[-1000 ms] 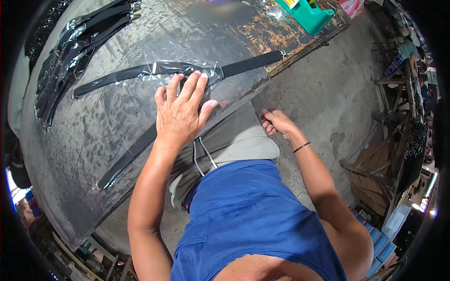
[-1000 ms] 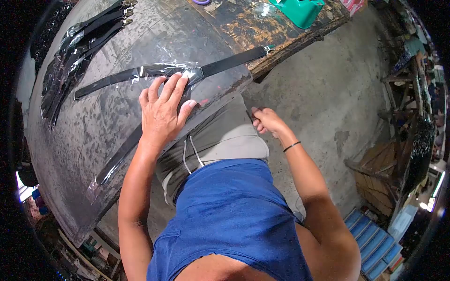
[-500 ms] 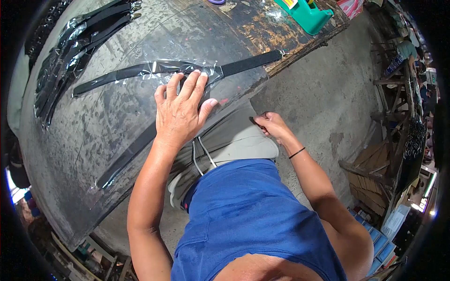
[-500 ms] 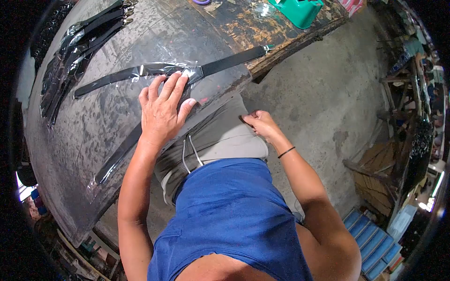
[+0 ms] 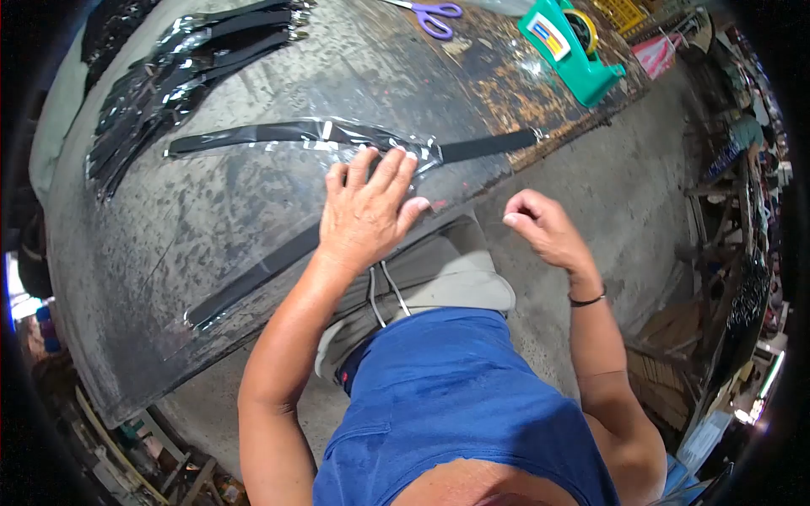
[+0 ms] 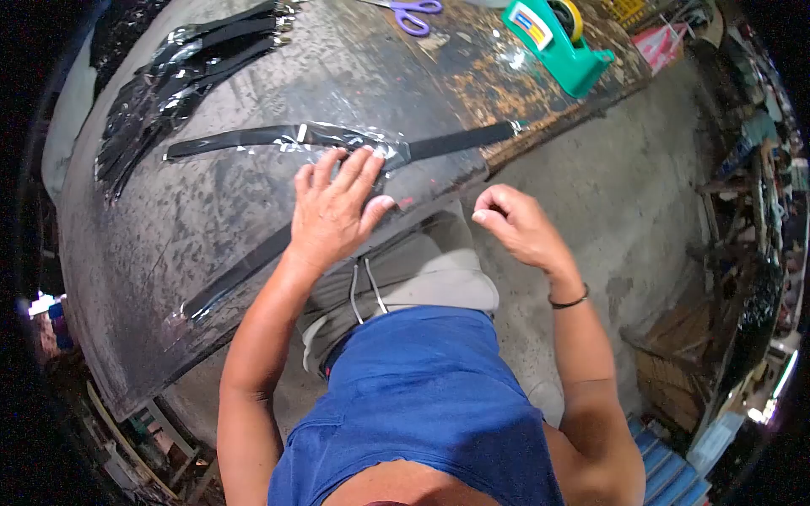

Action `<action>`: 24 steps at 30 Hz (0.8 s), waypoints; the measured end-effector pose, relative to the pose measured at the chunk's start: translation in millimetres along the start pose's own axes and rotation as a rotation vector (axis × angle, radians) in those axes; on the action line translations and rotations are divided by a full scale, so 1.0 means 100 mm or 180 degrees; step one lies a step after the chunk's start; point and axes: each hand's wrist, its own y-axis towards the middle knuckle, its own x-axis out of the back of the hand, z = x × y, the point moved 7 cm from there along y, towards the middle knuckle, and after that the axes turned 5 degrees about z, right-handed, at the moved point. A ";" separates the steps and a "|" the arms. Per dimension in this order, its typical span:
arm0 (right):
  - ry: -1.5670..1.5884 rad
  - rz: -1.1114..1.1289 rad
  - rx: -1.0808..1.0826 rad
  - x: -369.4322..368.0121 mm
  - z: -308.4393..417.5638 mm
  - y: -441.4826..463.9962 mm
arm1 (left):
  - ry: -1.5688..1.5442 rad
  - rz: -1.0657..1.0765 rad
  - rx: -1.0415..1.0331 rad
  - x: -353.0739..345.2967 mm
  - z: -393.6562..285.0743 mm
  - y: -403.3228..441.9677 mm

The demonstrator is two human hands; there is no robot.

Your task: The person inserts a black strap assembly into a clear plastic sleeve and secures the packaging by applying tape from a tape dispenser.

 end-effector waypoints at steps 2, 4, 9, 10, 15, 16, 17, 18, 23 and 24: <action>-0.0251 0.0389 0.0394 0.09 0.52 0.12 | -0.0008 -0.0014 -0.0017 -0.02 0.01 -0.01; -0.0579 0.0784 0.0958 0.11 0.90 0.35 | -0.0032 0.0014 -0.0006 -0.03 0.01 0.00; -0.1394 0.1622 0.1519 -0.12 1.37 0.95 | -0.0073 -0.0033 -0.0033 -0.02 0.00 -0.01; -0.1444 0.1827 0.1450 -0.19 1.34 1.07 | -0.0055 -0.0058 -0.0014 -0.01 0.01 -0.02; -0.1617 0.2556 0.0882 -0.41 1.23 1.45 | -0.0025 -0.0064 -0.0031 -0.02 0.01 -0.02; -0.1694 0.2687 0.0787 -0.44 1.16 1.51 | -0.0016 -0.0060 -0.0037 -0.02 0.00 -0.02; -0.1770 0.2817 0.0689 -0.48 1.13 1.53 | -0.0015 -0.0062 -0.0033 -0.02 0.01 -0.02; -0.1727 0.2875 0.0598 -0.49 1.13 1.54 | -0.0033 -0.0064 -0.0038 -0.02 0.01 -0.01; -0.1933 0.3032 0.0531 -0.57 1.09 1.62 | -0.0066 -0.0046 -0.0054 -0.01 0.01 -0.01; -0.1942 0.3126 0.0482 -0.59 1.06 1.64 | -0.0081 -0.0049 -0.0052 -0.01 0.01 -0.01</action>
